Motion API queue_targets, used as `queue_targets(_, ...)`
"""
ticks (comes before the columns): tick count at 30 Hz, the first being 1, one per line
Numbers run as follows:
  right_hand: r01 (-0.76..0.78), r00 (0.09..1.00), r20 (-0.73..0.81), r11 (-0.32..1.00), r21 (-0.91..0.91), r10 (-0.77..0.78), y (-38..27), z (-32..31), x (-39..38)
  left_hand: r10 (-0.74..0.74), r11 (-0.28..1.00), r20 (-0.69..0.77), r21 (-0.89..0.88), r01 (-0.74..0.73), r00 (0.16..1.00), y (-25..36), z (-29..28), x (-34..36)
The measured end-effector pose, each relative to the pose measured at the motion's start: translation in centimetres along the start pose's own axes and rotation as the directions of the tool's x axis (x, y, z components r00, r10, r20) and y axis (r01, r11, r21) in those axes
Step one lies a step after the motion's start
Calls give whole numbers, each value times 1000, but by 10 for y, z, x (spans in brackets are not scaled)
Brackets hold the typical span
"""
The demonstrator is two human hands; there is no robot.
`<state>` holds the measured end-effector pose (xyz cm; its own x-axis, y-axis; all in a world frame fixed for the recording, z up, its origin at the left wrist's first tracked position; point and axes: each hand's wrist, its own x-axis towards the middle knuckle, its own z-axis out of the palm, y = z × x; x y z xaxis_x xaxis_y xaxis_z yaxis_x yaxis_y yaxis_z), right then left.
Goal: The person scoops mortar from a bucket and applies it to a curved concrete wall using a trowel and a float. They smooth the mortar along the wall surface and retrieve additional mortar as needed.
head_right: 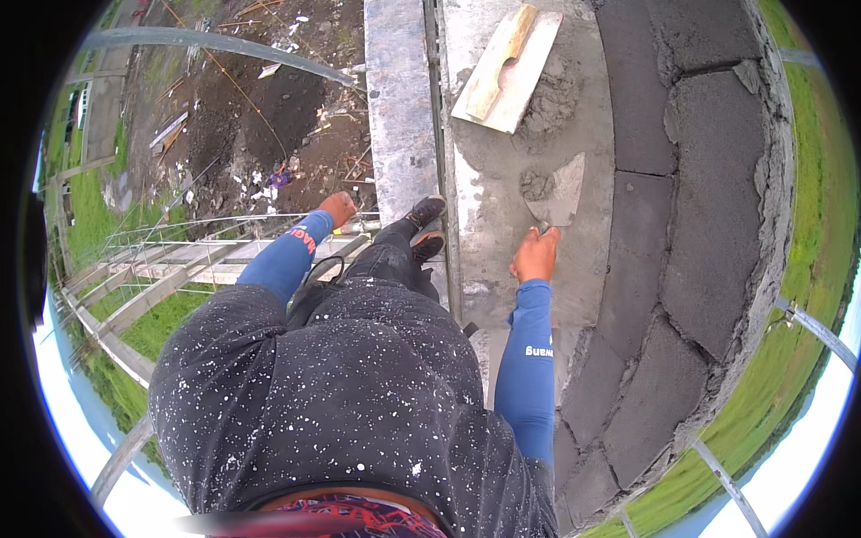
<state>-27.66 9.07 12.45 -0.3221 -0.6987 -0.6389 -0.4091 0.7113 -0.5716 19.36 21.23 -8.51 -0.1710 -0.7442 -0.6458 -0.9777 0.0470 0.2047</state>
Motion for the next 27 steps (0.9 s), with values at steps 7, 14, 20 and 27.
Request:
queue_targets(7, 53, 997, 62, 998, -42, -51, -51, -6, 57, -360, 821, -147, -518, 238, 921, -6, -70, -60)
queue_targets(14, 88, 996, 3, 948, -306, -91, -21, -10, 78, -621, 737, -184, -470, 486, 762, -77, -114, -151)
queue_targets(20, 87, 996, 6, 959, -268, -89, -27, -11, 65, -781, 620, -402, -586, 522, 477, -144, -171, -146)
queue_targets(27, 86, 995, -30, 946, -312, -100, -18, -11, 64, -908, 418, -414, -895, -154, -54, -275, -397, -133)
